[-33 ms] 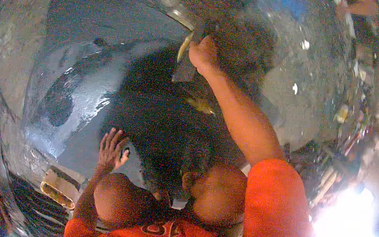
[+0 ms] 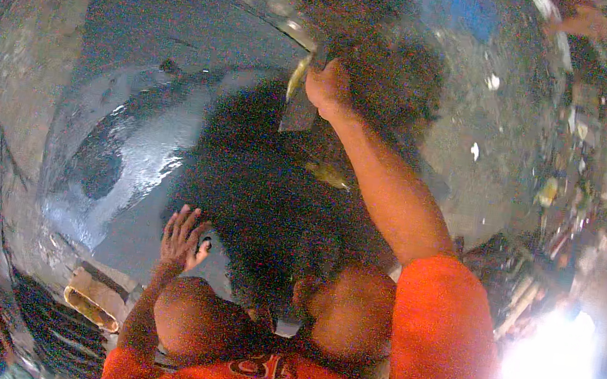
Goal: The person applies a yellow adhesive to a large black rubber sheet using a brush, then pours more adhesive from a container. The person also handles and arranges flip-flops on the floor.
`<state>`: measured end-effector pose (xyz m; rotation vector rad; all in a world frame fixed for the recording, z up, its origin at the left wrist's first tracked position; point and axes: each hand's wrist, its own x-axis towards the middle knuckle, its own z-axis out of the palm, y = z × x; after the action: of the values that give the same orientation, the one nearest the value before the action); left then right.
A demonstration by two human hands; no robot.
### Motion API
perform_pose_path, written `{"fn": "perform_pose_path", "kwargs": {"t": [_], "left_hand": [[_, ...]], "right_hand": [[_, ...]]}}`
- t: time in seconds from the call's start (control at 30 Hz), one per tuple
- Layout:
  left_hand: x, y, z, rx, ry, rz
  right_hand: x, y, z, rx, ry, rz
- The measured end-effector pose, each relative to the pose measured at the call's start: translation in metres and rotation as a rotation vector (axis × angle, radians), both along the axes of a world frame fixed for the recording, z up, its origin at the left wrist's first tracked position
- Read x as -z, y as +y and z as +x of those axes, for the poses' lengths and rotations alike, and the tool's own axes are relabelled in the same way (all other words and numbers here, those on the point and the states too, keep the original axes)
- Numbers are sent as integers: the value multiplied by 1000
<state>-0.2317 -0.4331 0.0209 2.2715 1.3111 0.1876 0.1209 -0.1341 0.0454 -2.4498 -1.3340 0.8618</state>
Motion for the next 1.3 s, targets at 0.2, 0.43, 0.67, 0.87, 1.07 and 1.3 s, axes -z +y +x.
{"fn": "perform_pose_path", "kwargs": {"t": [0.2,0.43,0.67,0.87,1.07,1.3], "left_hand": [[2,6,-6,-40,-4,-6],[-2,12,-9,-17,-58,-55],[1,12,-12,-19,-127,-62],[3,14,-18,1,-151,-25],[2,14,-19,-17,-188,-45],[2,15,-25,-5,-139,10]], "right_hand": [[-11,64,-94,-52,42,38],[7,143,-189,-84,195,78],[7,236,-279,-44,316,160],[14,292,-316,-292,187,157],[22,309,-300,-867,-104,178],[-2,305,-312,-1192,-313,144]]}}
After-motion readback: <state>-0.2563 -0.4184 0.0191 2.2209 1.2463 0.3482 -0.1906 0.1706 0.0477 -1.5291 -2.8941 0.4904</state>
